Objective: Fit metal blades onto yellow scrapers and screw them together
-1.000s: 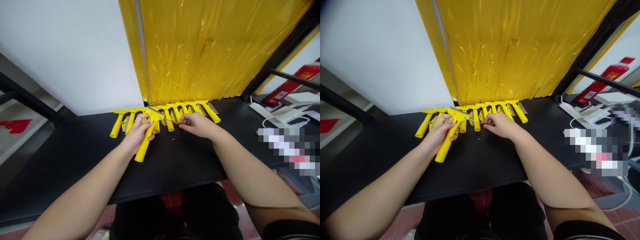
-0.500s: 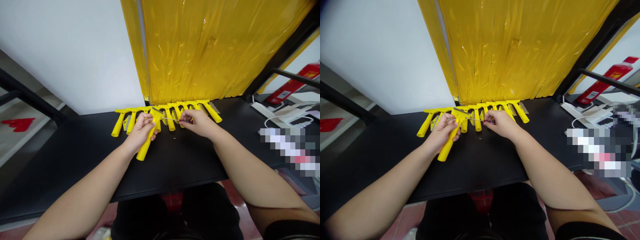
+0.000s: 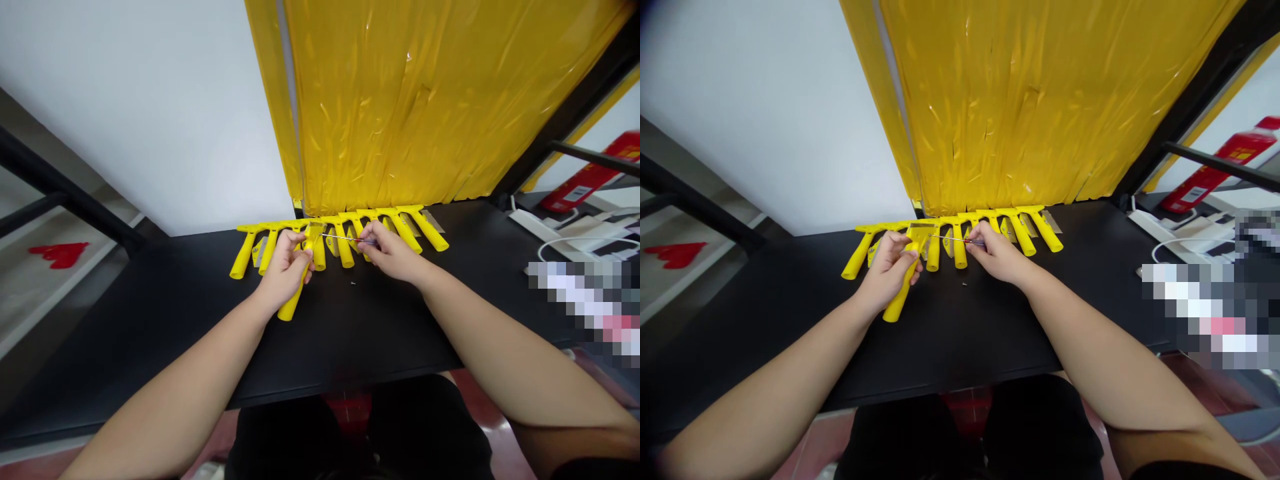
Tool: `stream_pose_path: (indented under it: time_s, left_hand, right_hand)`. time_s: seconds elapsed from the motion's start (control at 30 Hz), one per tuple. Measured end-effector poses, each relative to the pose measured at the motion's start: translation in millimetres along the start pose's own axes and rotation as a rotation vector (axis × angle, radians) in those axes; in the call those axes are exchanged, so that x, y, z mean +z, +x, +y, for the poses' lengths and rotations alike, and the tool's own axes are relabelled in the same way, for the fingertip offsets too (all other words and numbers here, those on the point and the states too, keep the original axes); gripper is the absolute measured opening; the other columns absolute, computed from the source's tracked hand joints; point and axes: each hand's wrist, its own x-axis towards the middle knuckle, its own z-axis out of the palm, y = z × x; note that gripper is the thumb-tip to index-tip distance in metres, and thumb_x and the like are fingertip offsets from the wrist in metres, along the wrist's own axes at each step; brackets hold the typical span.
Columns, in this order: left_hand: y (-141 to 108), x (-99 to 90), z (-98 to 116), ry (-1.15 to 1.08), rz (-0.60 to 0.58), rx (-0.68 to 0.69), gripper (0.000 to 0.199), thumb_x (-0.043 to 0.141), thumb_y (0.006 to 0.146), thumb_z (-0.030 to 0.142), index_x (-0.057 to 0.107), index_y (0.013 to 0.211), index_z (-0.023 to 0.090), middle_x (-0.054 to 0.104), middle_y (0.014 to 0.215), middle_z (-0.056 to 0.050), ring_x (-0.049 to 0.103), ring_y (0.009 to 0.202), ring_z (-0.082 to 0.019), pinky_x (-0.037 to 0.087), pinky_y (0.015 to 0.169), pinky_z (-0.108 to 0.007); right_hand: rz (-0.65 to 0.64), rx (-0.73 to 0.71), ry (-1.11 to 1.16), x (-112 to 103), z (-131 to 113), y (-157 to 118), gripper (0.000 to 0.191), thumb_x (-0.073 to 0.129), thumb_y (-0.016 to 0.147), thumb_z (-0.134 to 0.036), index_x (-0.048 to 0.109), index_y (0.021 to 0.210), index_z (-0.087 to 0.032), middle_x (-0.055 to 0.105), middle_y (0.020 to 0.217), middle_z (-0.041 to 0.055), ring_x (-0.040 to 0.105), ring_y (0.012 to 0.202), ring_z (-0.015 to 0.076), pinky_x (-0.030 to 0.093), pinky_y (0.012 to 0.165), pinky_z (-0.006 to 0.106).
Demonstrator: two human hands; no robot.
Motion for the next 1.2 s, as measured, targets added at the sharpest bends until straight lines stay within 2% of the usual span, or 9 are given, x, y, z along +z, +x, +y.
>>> stream_pose_path:
  time_s: [0.2, 0.37, 0.47, 0.6, 0.8, 0.87, 1.0, 1.13, 1.2]
  left_hand:
    - [-0.9, 0.5, 2.8, 0.017, -0.041, 0.015, 0.024, 0.063, 0.099, 0.023, 0.041, 0.107, 0.026, 0.057, 0.074, 0.008, 0.055, 0.047, -0.007, 0.047, 0.044, -0.018]
    - [-1.0, 1.4, 5.2, 0.005, 0.005, 0.041, 0.029, 0.069, 0.096, 0.026, 0.041, 0.104, 0.026, 0.06, 0.093, 0.004, 0.061, 0.056, -0.007, 0.047, 0.043, -0.017]
    - [-1.4, 2.7, 6.3, 0.003, -0.014, 0.042, 0.03, 0.069, 0.096, 0.026, 0.041, 0.104, 0.026, 0.059, 0.086, 0.006, 0.06, 0.053, -0.007, 0.047, 0.043, -0.018]
    - [-1.7, 3.1, 5.5, -0.005, -0.026, 0.048, 0.031, 0.07, 0.096, 0.026, 0.04, 0.104, 0.027, 0.059, 0.08, 0.006, 0.059, 0.052, -0.008, 0.047, 0.044, -0.018]
    - [-1.7, 2.6, 3.8, -0.009, 0.002, 0.01, 0.028, 0.068, 0.097, 0.026, 0.041, 0.106, 0.027, 0.059, 0.08, 0.006, 0.058, 0.051, -0.008, 0.046, 0.044, -0.019]
    - [-2.4, 2.7, 3.5, -0.007, -0.004, 0.015, 0.027, 0.067, 0.098, 0.026, 0.041, 0.106, 0.027, 0.059, 0.078, 0.006, 0.058, 0.05, -0.008, 0.045, 0.044, -0.02]
    - [-3.5, 3.0, 3.2, 0.012, -0.04, 0.027, 0.024, 0.064, 0.1, 0.026, 0.041, 0.107, 0.027, 0.06, 0.076, 0.006, 0.054, 0.047, -0.008, 0.045, 0.044, -0.021]
    - [-2.4, 4.6, 4.1, 0.007, -0.025, 0.022, 0.025, 0.065, 0.099, 0.025, 0.041, 0.107, 0.027, 0.059, 0.08, 0.006, 0.055, 0.048, -0.007, 0.045, 0.045, -0.02]
    - [-1.7, 6.2, 4.6, -0.012, 0.009, 0.029, 0.025, 0.065, 0.098, 0.024, 0.041, 0.106, 0.026, 0.059, 0.092, 0.003, 0.059, 0.054, -0.006, 0.046, 0.044, -0.018]
  right_hand:
    - [0.034, 0.091, -0.091, 1.7, -4.1, 2.7, 0.044, 0.042, 0.108, -0.054, 0.061, 0.083, -0.023, 0.056, 0.067, 0.001, 0.055, 0.065, 0.0201, 0.042, 0.065, 0.035]
    - [0.014, -0.041, 0.013, 1.8, -1.2, 1.5, 0.025, 0.061, 0.101, -0.047, 0.054, 0.111, -0.026, 0.053, 0.074, -0.0047, 0.047, 0.064, 0.0171, 0.04, 0.064, 0.032]
    - [0.086, 0.008, -0.035, 1.4, -0.5, 2.3, 0.026, 0.059, 0.101, -0.05, 0.055, 0.098, -0.025, 0.054, 0.072, -0.0029, 0.049, 0.065, 0.0179, 0.039, 0.064, 0.033]
    - [0.049, 0.105, -0.06, 2.5, -2.9, 2.6, 0.05, 0.04, 0.107, -0.06, 0.06, 0.08, -0.023, 0.05, 0.064, -0.0007, 0.049, 0.061, 0.0188, 0.038, 0.063, 0.035]
    - [-0.012, -0.075, 0.024, 0.9, -1.1, -0.8, 0.025, 0.064, 0.1, -0.047, 0.052, 0.11, -0.027, 0.054, 0.074, -0.0048, 0.047, 0.064, 0.0173, 0.039, 0.065, 0.032]
    - [0.047, -0.038, -0.036, -0.2, 0.7, 0.9, 0.023, 0.061, 0.101, -0.048, 0.056, 0.101, -0.025, 0.059, 0.078, -0.0014, 0.051, 0.068, 0.0183, 0.041, 0.067, 0.034]
    - [0.034, 0.085, -0.114, -0.4, 2.1, 3.7, 0.046, 0.043, 0.107, -0.056, 0.062, 0.081, -0.023, 0.054, 0.067, 0.0002, 0.052, 0.065, 0.0195, 0.04, 0.067, 0.036]
    - [-0.049, 0.003, -0.016, -0.2, 3.1, -0.1, 0.028, 0.057, 0.103, -0.053, 0.057, 0.111, -0.026, 0.053, 0.071, -0.0042, 0.049, 0.063, 0.0182, 0.04, 0.064, 0.033]
    - [-0.031, -0.041, -0.037, -1.5, 4.4, -1.5, 0.028, 0.063, 0.101, -0.049, 0.053, 0.115, -0.027, 0.056, 0.075, -0.0037, 0.05, 0.065, 0.0184, 0.04, 0.065, 0.032]
